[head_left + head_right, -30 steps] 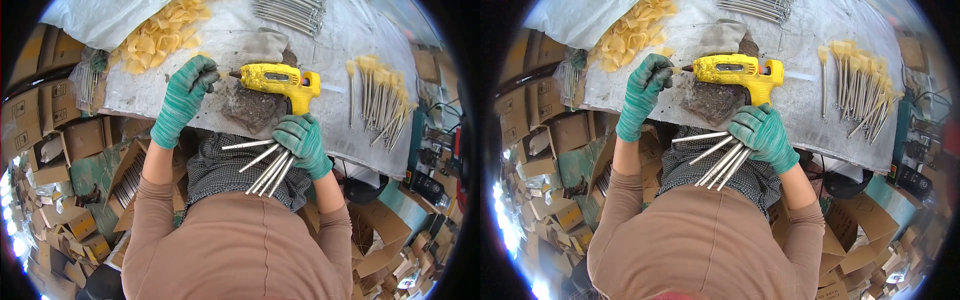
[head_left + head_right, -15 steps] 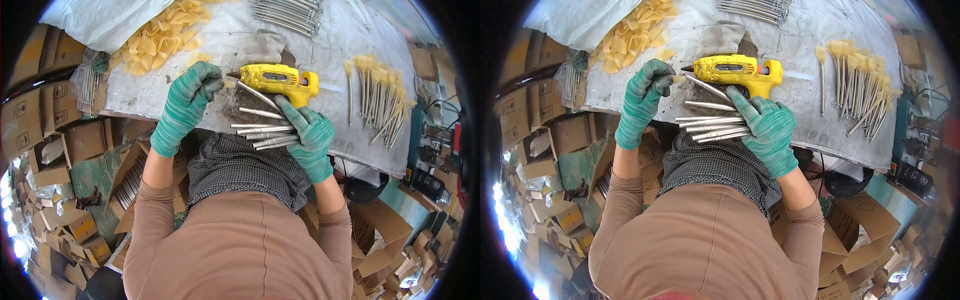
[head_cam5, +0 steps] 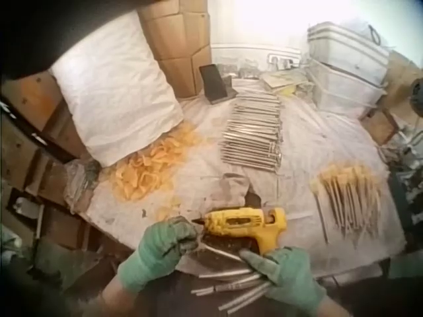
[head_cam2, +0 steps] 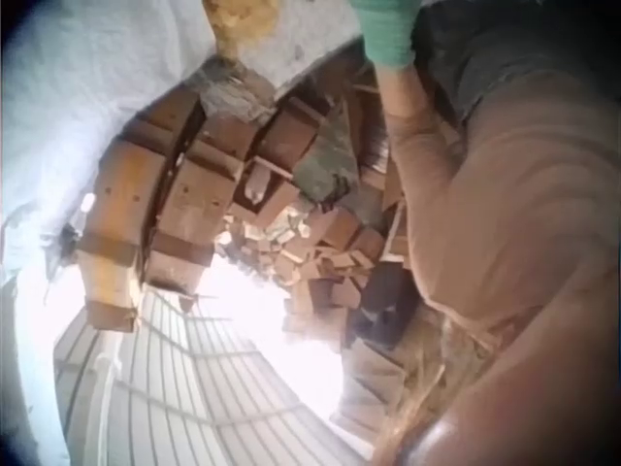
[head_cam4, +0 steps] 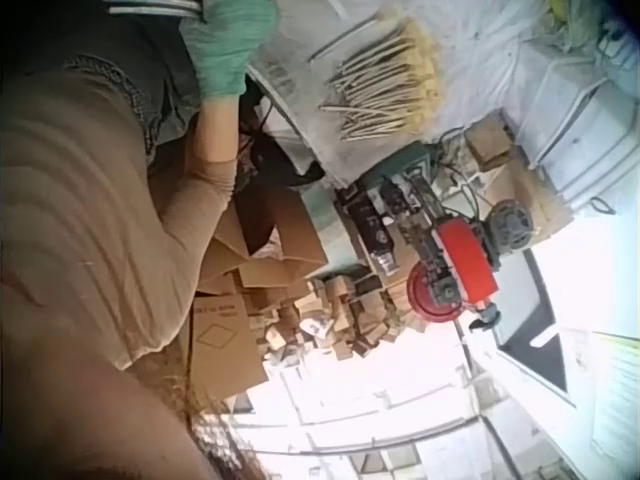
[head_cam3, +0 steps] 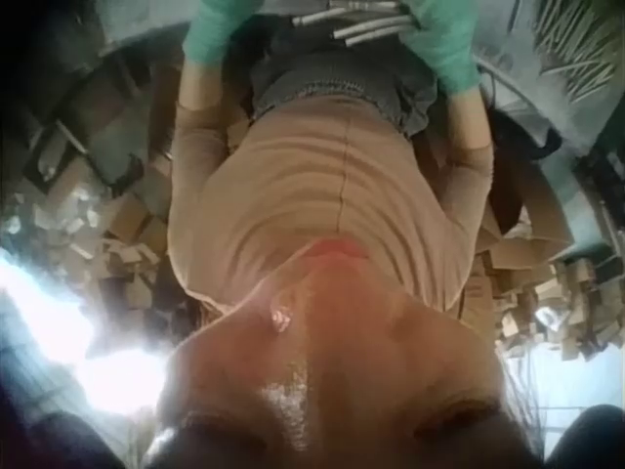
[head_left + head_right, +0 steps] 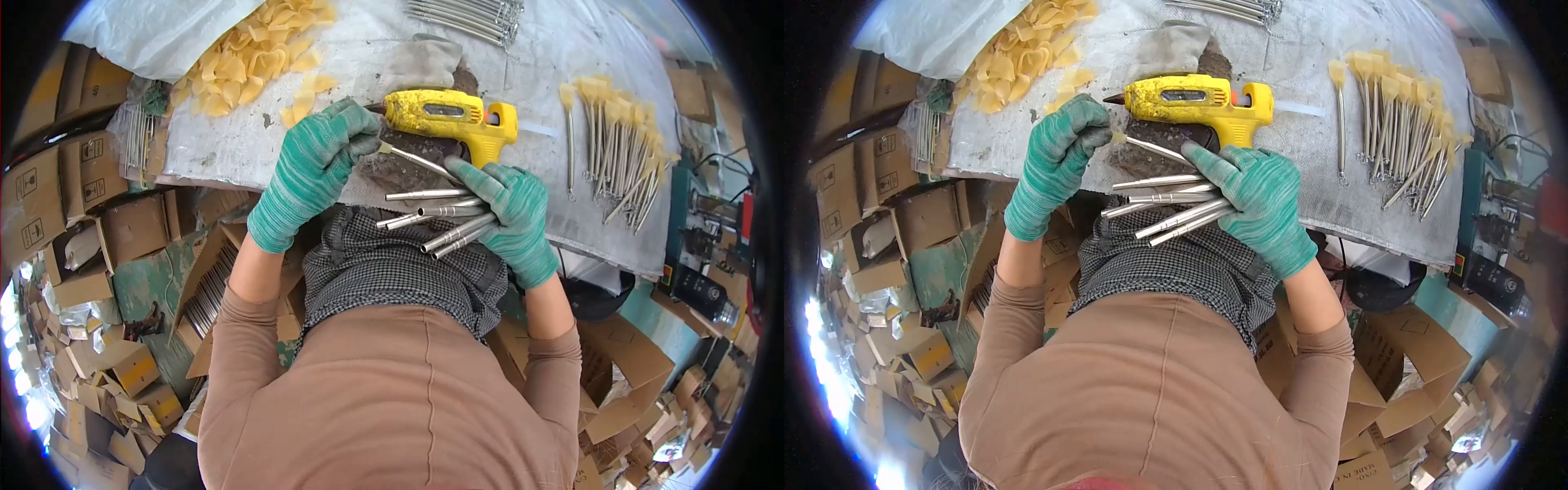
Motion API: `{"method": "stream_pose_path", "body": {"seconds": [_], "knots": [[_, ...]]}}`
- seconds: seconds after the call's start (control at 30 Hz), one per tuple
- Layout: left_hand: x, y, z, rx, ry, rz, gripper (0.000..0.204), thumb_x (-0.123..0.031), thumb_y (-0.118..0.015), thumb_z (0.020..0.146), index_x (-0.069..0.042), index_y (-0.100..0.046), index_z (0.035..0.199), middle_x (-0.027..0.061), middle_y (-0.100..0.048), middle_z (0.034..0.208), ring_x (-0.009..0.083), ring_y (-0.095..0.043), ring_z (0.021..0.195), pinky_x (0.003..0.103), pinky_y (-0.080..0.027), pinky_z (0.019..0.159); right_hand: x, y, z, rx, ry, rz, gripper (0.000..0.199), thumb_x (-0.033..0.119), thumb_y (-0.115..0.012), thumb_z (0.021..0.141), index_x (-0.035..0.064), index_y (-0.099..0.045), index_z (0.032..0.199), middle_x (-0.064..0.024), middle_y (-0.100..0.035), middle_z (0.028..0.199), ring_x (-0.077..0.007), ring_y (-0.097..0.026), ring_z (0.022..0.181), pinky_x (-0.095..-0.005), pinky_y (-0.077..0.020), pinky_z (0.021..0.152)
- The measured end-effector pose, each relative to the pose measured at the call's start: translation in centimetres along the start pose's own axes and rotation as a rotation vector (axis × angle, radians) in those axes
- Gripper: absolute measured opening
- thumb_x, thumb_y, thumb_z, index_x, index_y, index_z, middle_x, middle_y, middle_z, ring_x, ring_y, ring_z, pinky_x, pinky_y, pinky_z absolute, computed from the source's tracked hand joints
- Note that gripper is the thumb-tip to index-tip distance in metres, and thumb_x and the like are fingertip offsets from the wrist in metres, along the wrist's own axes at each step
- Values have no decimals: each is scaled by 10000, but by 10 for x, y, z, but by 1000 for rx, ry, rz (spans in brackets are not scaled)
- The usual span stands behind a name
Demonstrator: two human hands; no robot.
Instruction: Gluing plastic decorative components onto wooden sticks using a hot glue gun at a factory workbench.
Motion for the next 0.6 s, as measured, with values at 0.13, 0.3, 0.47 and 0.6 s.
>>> {"method": "stream_pose_path", "body": {"seconds": [0.13, 0.3, 0.47, 0.6], "knots": [[0, -11, -1, 11, -4, -130, 144, -48, -636, 829, 3, -586, 955, 114, -579, 838, 264, -586, 753, 314, -473, 704, -16, -13, -13, -14, -142, 337, 517, 348, -750, 641, 98, -688, 1090, -61, -463, 608, -230, -493, 543, -333, -391, 537], [1, -20, -3, 30, 2, -89, 207, -89, -646, 839, -16, -583, 1022, 117, -598, 885, 248, -610, 767, 311, -489, 726, -13, -5, -16, 15, -143, 215, 432, 250, -740, 678, 105, -692, 1082, -68, -514, 636, -235, -520, 573, -324, -415, 558], [31, 28, 19, -300, 156, -17, 346, -131, -635, 856, -103, -573, 1195, 126, -615, 1049, 236, -629, 821, 313, -516, 771, -63, 14, -61, -490, -272, 360, 290, 145, -615, 882, 23, -635, 1144, -67, -659, 941, -158, -614, 836, -293, -500, 717], [93, 42, 25, -8, 151, 851, 311, -197, -630, 859, -181, -594, 1167, 100, -589, 1147, 281, -596, 985, 387, -498, 827, -99, 47, -77, -370, -444, -137, 284, 54, -505, 939, -17, -570, 1207, -147, -612, 1160, -197, -562, 1145, -328, -488, 945]]}}
Point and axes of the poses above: each hand's wrist, its own z-axis towards the middle knuckle, its own y-axis out of the back of the hand, x = y × z, the point moved 7 cm from there along z, towards the middle knuckle
